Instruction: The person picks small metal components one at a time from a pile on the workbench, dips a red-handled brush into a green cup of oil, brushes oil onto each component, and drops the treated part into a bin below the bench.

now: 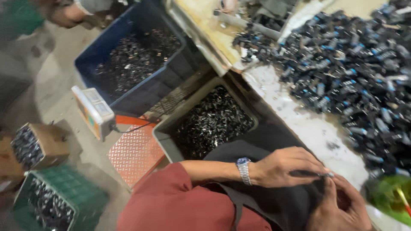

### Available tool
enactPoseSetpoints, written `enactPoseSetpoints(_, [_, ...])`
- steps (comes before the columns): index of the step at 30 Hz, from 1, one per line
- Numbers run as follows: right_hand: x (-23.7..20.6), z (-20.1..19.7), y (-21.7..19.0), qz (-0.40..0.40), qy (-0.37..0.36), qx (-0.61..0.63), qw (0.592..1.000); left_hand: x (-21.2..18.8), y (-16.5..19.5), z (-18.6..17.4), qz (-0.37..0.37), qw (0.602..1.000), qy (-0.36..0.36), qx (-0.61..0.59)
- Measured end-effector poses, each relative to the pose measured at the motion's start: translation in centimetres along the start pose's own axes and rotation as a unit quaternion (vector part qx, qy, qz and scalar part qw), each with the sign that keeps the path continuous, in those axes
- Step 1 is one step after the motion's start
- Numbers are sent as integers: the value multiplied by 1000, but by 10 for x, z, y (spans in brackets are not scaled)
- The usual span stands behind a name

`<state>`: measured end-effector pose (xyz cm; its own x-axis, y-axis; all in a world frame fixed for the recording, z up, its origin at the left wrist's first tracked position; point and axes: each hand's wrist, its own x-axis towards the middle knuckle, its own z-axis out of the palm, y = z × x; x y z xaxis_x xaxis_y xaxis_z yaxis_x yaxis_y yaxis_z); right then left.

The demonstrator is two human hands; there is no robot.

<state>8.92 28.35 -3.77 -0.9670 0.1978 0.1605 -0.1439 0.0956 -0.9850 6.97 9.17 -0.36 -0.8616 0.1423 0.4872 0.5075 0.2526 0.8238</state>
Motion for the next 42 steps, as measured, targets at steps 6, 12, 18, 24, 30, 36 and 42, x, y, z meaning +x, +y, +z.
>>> enactPoseSetpoints(6, [2, 2, -28, 137, 44, 162, 976, 11, 2, -1, 3, 999, -29, -44])
enactPoseSetpoints(12, [-10, -33, -44, 84, 230, 181, 952, 22, 14, 7, 8, 1000, -19, 11])
enactPoseSetpoints(18, [-1, -77, -69, -76, 317, -8, 945, 30, 28, 13, -94, 994, -23, -49])
enactPoseSetpoints(24, [1, -89, -74, -89, 370, 97, 920, 40, 28, 18, -14, 1000, -6, 13])
enactPoseSetpoints(30, [-19, -71, -60, 16, 294, 208, 933, 41, 18, 16, -6, 999, -18, 33])
enactPoseSetpoints(36, [-24, -59, -53, 24, 258, 192, 947, 42, 20, 13, -13, 999, -16, 30])
enactPoseSetpoints(42, [-10, -89, -52, -10, 385, 184, 904, 39, 21, 7, 3, 1000, -6, 19])
